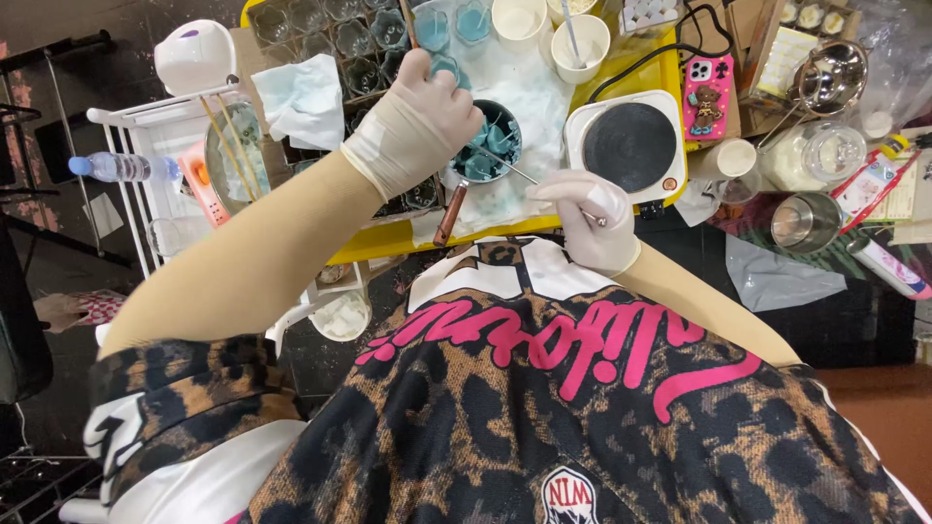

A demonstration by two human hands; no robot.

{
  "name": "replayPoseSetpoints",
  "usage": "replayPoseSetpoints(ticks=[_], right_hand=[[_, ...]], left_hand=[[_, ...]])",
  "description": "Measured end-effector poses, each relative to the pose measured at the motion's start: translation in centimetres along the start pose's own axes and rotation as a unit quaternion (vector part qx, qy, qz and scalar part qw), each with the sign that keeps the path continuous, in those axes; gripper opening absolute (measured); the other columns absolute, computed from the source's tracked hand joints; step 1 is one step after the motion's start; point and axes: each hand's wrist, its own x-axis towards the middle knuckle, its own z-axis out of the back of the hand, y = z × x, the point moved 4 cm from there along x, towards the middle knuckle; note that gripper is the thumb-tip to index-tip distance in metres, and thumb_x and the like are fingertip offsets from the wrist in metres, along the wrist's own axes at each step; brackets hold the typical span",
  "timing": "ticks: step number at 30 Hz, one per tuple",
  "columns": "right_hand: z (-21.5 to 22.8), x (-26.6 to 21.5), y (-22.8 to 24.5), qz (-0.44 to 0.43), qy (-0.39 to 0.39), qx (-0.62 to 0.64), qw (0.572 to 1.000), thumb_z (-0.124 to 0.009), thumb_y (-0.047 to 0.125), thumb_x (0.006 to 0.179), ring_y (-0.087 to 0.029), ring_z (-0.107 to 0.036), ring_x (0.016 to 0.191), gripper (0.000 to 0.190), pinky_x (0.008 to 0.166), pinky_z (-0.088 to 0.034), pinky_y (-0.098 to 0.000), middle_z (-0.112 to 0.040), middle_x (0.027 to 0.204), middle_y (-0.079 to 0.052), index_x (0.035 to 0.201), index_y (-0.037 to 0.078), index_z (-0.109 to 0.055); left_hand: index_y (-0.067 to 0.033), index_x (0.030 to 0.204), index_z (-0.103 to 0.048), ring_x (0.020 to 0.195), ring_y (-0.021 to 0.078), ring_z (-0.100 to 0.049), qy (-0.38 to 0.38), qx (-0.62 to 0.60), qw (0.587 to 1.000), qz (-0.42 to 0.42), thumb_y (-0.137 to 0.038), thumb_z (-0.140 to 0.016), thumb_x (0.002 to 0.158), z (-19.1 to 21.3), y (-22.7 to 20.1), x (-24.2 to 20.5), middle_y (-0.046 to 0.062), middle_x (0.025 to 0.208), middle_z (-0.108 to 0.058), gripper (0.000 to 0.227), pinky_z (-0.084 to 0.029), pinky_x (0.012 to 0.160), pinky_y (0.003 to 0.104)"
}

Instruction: Stirring melted blue wax in a pot and preparing molds for candle making.

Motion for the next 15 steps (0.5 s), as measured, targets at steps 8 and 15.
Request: replayPoseSetpoints(ticks=[8,15], right_hand=[[-0.1,0.1,-0.7,-0.049,-0.088,0.05,0.994,-0.042,-0.011,0.107,-0.017,-0.068,0.101,0.026,0.093,-0.051,-0.0258,-0.071,0.113,-0.015,0.112,-0.002,-0.066],[0.6,-0.1,-2.2,-0.085,-0.125,0.131,0.98,-0.041,0.003,0.115,-0.017,-0.068,0.106,0.022,0.099,-0.052,-0.0283,-0.071,0.112,-0.012,0.118,-0.004,-0.061]], left_hand=[[-0.0157,0.075,-0.075,0.085,0.0247,-0.065,0.158,0.012,0.987,-0.028,-0.02,-0.068,0.08,-3.2,-0.7,4.8,0.001,0.073,-0.069,0.01,-0.037,0.095,0.049],[-0.0132,0.079,-0.079,0.085,0.0273,-0.067,0.22,0.029,0.972,-0.083,-0.018,-0.069,0.081,-3.9,-2.3,7.0,0.003,0.075,-0.071,0.011,-0.033,0.101,0.054]])
